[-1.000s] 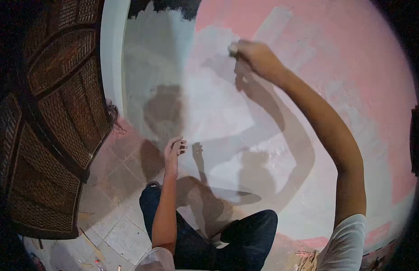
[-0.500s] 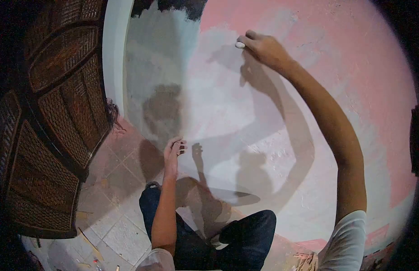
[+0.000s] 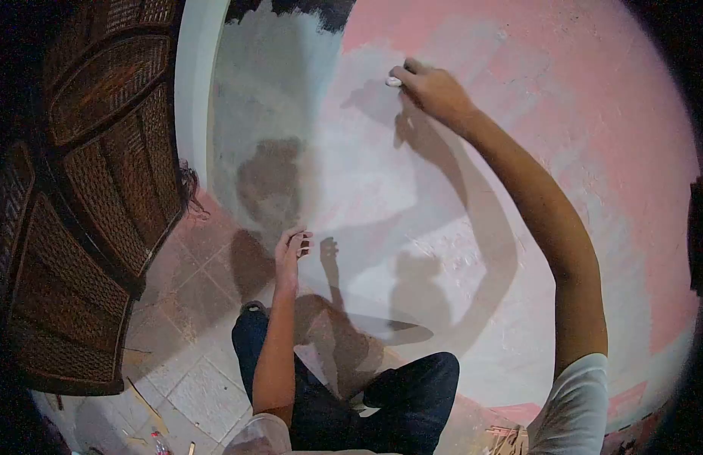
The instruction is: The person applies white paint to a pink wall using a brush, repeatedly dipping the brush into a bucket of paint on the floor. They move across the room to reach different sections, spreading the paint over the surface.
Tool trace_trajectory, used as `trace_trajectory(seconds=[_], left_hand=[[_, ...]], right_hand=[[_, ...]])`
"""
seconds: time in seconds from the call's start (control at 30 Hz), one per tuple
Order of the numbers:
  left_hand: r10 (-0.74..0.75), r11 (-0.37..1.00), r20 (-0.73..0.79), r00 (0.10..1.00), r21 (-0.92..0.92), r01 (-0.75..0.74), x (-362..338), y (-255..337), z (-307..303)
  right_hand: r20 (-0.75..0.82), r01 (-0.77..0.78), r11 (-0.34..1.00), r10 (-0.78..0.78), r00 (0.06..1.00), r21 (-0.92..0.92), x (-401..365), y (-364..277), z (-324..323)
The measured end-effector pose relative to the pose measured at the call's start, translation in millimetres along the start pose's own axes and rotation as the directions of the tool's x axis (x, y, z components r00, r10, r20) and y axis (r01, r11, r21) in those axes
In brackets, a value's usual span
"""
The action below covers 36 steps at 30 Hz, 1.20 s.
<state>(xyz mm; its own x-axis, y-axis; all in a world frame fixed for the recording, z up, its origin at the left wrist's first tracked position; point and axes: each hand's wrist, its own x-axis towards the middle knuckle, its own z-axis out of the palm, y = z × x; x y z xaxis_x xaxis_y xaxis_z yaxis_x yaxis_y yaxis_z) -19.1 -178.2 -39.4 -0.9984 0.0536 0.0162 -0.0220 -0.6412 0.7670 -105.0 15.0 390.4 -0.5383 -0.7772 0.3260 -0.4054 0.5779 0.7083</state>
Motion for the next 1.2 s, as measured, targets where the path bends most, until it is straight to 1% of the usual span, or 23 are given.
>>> trace_trajectory(seconds=[0.07, 0.17, 0.23, 0.3, 0.33, 0.4, 0.43, 0.5, 0.53, 0.57, 0.6, 0.67, 0.7, 0.77, 0.83, 0.9, 0.97, 1.0, 1.07, 1.1, 1.13, 1.17, 1.2], left_hand=[[0.013, 1.0, -0.02, 1.0, 0.011, -0.013, -2.9, 3.2, -0.4], [0.025, 1.0, 0.001, 1.0, -0.001, -0.025, -3.2, 1.5, -6.2], [0.014, 1.0, -0.009, 1.0, 0.014, -0.014, -4.1, 1.4, -8.5], [0.001, 1.0, -0.021, 1.0, 0.011, -0.001, -4.4, 4.7, -7.9], [-0.008, 1.0, -0.028, 1.0, 0.0, 0.008, -4.7, 9.8, -8.6], [-0.024, 1.0, -0.036, 0.999, 0.003, 0.025, -6.2, 19.4, -10.4], [-0.031, 0.999, -0.038, 0.999, 0.017, 0.031, -7.4, 22.9, -10.3], [-0.017, 1.0, -0.02, 1.0, 0.014, 0.018, -6.7, 25.1, -11.6], [0.0, 1.0, 0.003, 1.0, -0.007, 0.0, -3.9, 22.0, -13.8], [0.02, 0.999, 0.027, 0.999, -0.031, -0.02, -1.8, 20.8, -16.3], [0.007, 1.0, 0.014, 1.0, -0.027, -0.006, -1.7, 25.2, -17.2], [-0.022, 1.0, -0.012, 1.0, -0.021, 0.022, -5.1, 35.3, -14.7], [-0.001, 1.0, -0.001, 1.0, -0.011, 0.001, -4.4, 30.3, -15.0], [0.027, 1.0, 0.019, 0.999, 0.003, -0.027, -2.5, 20.0, -16.2], [0.019, 1.0, 0.018, 1.0, 0.012, -0.019, -5.1, 17.5, -12.8], [0.023, 1.0, 0.025, 0.999, 0.017, -0.024, -6.1, 15.1, -11.5], [0.037, 0.999, 0.033, 0.999, 0.016, -0.038, -4.9, 14.4, -12.5], [0.023, 1.0, 0.023, 0.999, 0.004, -0.023, -5.2, 13.1, -12.9], [0.002, 1.0, 0.003, 1.0, -0.023, -0.002, -3.6, 11.8, -12.3], [0.018, 1.0, 0.013, 1.0, -0.017, -0.018, -3.8, 11.5, -13.6], [0.031, 0.999, 0.026, 0.999, -0.011, -0.03, -4.9, 11.1, -14.9], [0.046, 0.999, 0.045, 0.998, -0.004, -0.046, -4.0, 12.6, -15.8], [0.036, 0.999, 0.03, 0.999, -0.003, -0.035, 2.8, 15.5, -17.4]], right_hand=[[-0.028, -0.039, 0.975, 0.046, 0.999, 0.221, 7.9, -20.3, -8.2], [-0.012, -0.184, 0.962, 0.19, 0.982, 0.2, 25.2, 17.4, -5.3], [-0.168, -0.063, 0.984, 0.092, 0.981, 0.169, 28.3, 66.5, -17.5], [-0.209, -0.134, 0.986, 0.152, 0.966, 0.1, 43.5, 71.4, -59.2], [-0.274, -0.077, 0.997, 0.071, 0.959, -0.012, 52.6, 59.9, -77.5], [-0.376, 0.008, 0.971, -0.1, 0.921, -0.24, 57.5, 30.1, -100.5], [-0.257, -0.007, 0.965, -0.063, 0.964, -0.264, 50.0, 30.0, -87.5], [-0.019, -0.028, 0.95, 0.024, 1.0, -0.312, 16.6, 25.4, -29.9], [0.001, 0.092, 0.934, -0.098, 0.995, -0.345, -2.3, 12.5, 2.6], [0.024, 0.213, 0.901, -0.221, 0.975, -0.377, -14.9, -1.8, 21.3], [0.069, 0.142, 0.959, -0.129, 0.989, -0.246, -9.4, -20.9, 12.1], [0.195, -0.038, 0.999, 0.035, 0.98, 0.009, 8.0, -58.0, -18.6], [0.096, -0.08, 0.991, 0.07, 0.993, 0.106, 9.1, -49.1, -20.9], [-0.079, -0.13, 0.943, 0.162, 0.984, 0.307, 23.9, -9.8, -16.3], [-0.302, -0.017, 0.994, 0.048, 0.952, 0.104, 30.4, 43.0, -24.8], [-0.28, -0.026, 0.985, 0.075, 0.957, 0.172, 42.2, 73.4, -61.1], [-0.338, -0.077, 0.997, 0.065, 0.939, -0.023, 46.5, 41.4, -103.1], [-0.365, -0.104, 0.988, 0.055, 0.929, -0.117, 45.9, 27.9, -111.9], [-0.176, -0.171, 0.957, 0.131, 0.976, -0.234, 25.4, 60.8, -75.3], [-0.083, -0.196, 0.934, 0.179, 0.98, -0.298, 10.8, 70.0, -50.3], [-0.12, -0.093, 0.958, 0.062, 0.991, -0.272, 0.7, 54.6, -26.4], [-0.045, 0.02, 0.933, -0.039, 0.998, -0.36, -6.3, 29.7, -14.9], [-0.018, 0.086, 0.966, -0.094, 0.995, -0.246, -7.3, 18.8, -6.2]])
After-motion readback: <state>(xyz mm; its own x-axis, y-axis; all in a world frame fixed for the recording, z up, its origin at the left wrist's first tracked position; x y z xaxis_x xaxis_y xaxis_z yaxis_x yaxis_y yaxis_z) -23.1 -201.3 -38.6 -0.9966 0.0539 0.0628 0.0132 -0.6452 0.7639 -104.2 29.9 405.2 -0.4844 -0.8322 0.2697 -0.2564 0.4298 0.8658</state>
